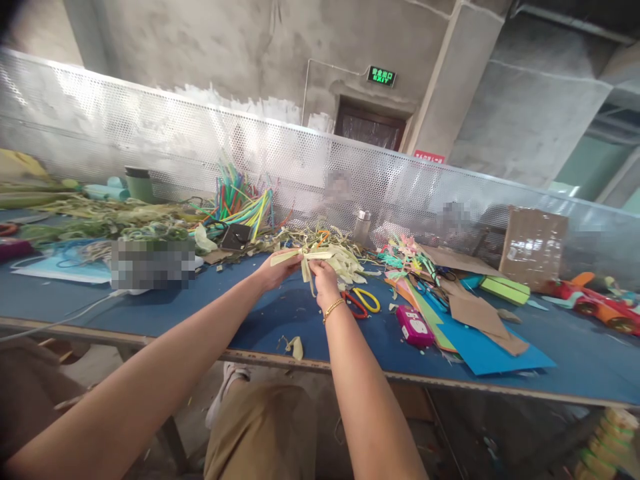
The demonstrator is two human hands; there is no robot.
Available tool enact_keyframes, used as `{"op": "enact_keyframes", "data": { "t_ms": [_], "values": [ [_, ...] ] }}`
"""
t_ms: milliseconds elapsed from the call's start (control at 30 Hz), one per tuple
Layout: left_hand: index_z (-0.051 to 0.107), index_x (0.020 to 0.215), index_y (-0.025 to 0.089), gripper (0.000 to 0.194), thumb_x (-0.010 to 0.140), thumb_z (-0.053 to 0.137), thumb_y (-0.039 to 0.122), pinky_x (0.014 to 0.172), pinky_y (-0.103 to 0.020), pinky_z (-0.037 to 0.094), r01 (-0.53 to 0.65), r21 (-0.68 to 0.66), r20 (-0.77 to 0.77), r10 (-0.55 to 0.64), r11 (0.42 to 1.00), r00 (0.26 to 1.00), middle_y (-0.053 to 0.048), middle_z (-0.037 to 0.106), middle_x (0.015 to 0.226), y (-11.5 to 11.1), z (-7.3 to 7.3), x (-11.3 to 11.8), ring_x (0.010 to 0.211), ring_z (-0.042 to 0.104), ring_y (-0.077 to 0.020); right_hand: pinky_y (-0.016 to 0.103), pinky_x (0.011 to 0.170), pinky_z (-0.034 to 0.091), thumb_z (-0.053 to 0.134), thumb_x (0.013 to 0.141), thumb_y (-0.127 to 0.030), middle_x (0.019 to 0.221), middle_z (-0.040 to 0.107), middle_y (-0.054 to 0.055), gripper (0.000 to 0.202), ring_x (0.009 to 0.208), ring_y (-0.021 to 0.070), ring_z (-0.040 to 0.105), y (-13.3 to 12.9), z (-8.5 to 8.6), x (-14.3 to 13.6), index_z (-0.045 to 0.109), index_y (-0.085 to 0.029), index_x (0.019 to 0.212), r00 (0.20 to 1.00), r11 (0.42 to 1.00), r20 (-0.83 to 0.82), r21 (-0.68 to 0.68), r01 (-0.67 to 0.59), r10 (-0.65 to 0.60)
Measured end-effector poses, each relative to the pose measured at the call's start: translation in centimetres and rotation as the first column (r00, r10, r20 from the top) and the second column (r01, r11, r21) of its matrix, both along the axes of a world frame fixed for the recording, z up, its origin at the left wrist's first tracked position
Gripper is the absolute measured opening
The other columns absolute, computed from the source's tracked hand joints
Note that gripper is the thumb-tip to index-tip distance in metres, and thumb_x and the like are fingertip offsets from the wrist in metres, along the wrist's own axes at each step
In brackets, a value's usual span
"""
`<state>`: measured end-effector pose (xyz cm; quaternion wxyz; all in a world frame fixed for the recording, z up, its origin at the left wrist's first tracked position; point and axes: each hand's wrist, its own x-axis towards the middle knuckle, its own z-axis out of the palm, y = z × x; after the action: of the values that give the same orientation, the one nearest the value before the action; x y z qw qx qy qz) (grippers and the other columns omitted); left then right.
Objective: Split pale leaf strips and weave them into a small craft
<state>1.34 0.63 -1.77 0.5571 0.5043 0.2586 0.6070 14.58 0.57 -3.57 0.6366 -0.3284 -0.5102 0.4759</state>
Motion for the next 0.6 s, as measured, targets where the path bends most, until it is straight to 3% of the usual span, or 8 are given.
{"op": "enact_keyframes", "data": {
  "t_ms": [100,267,367,600],
  "values": [
    [0.07,0.085,0.015,0.038,0.054,0.084,0.033,0.073,-0.026,0.048,0.02,0.001,0.015,-0.02,1.0,1.0,-0.006,0.068,0.082,0.09,0.08,-0.23,0.076,0.062,-0.0143,0.03,0.068,0.046,0.071,0.062,-0.042,0.071,0.067,0.001,0.028,0.069,0.0168,0.061,-0.03,0.14,-0.1,0.065,-0.018,0.074,1.0,1.0,-0.009,0.005,0.007,-0.007],
    [0.07,0.084,0.014,0.035,0.057,0.082,0.032,0.053,-0.021,0.04,-0.008,0.001,-0.026,0.008,1.0,1.0,-0.003,0.064,0.071,0.14,0.06,-0.25,0.059,0.054,-0.0096,0.028,0.068,0.045,0.073,0.058,-0.037,0.072,0.067,0.0,0.028,0.068,0.0145,0.058,-0.49,0.3,-0.19,0.065,-0.017,0.075,0.999,1.0,0.036,0.029,-0.011,0.01],
    [0.069,0.081,0.013,0.034,0.056,0.082,0.031,0.048,-0.021,0.036,-0.009,0.007,-0.021,0.009,1.0,1.0,-0.001,0.061,0.065,0.2,0.01,-0.18,0.053,0.05,-0.0085,0.027,0.066,0.045,0.073,0.058,-0.036,0.071,0.067,0.001,0.028,0.067,0.0144,0.057,-0.53,0.31,-0.17,0.065,-0.016,0.075,0.999,0.999,0.045,0.009,-0.031,0.03],
    [0.067,0.09,0.011,0.043,0.054,0.082,0.03,0.051,-0.025,0.041,0.043,-0.01,-0.01,-0.043,0.999,0.999,-0.003,0.063,0.068,0.06,-0.03,-0.1,0.056,0.056,-0.0126,0.028,0.063,0.046,0.066,0.065,-0.038,0.07,0.066,0.0,0.027,0.064,0.0151,0.059,-0.45,0.34,-0.35,0.06,-0.019,0.083,0.991,0.994,0.078,0.038,0.106,-0.109]
  ]
}}
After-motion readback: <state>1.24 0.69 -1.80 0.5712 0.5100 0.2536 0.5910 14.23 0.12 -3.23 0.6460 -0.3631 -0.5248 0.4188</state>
